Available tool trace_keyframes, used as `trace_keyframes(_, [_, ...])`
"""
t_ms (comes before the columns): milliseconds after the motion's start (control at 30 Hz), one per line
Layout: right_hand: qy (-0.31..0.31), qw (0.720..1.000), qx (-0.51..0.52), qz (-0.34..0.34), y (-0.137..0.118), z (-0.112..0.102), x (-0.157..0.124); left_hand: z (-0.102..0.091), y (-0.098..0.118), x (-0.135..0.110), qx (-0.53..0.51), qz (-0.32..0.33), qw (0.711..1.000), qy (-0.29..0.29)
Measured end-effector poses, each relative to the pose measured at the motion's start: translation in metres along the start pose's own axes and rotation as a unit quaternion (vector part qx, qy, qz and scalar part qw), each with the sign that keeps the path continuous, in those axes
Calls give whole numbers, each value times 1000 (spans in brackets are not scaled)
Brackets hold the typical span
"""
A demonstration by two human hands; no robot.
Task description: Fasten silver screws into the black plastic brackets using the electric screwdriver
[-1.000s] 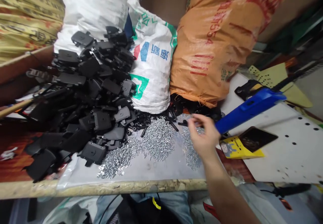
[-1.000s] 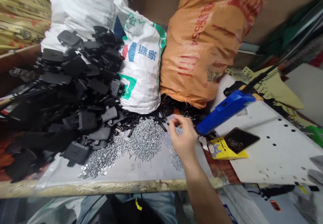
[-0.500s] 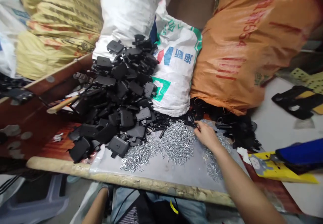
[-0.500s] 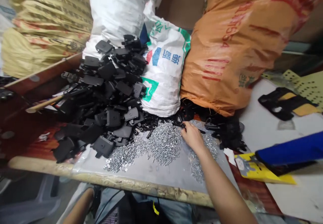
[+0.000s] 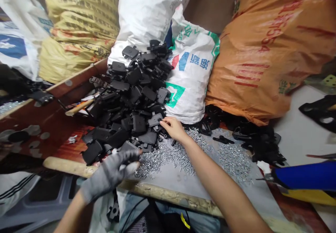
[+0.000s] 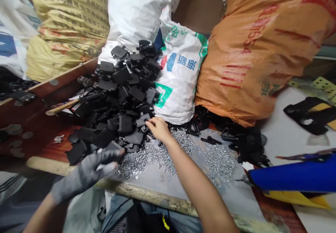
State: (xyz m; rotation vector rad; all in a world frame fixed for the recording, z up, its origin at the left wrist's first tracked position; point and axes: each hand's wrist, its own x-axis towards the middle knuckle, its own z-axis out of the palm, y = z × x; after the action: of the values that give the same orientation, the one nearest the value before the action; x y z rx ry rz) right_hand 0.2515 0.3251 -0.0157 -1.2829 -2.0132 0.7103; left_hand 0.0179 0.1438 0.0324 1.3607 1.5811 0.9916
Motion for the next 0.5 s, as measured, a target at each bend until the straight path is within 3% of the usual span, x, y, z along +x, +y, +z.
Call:
trace_keyframes(100, [-20,1000,20,-6,-14,12,16,22,24,54,24,50,998,1])
trace_keyframes(200, [6,999,32,-23,-21,-3,0,41,29,84,47,53,996,52])
trace_keyframes(267, [5,997,60,-44,-23,-24,-23,53,29,88,8,60,997,56])
trace_keyframes(367, [-2,989,119,-84,-24,-55,-62,75,33,80,-93,95,991,-3])
trace_keyframes(433, [63,989,102,-88,-25,-70,-87,92,37,71,-131,100,986,-32])
trace_keyframes(500, [150,985,38,-74,-27,-80,-109,109,41,61,-144,82,986,-25])
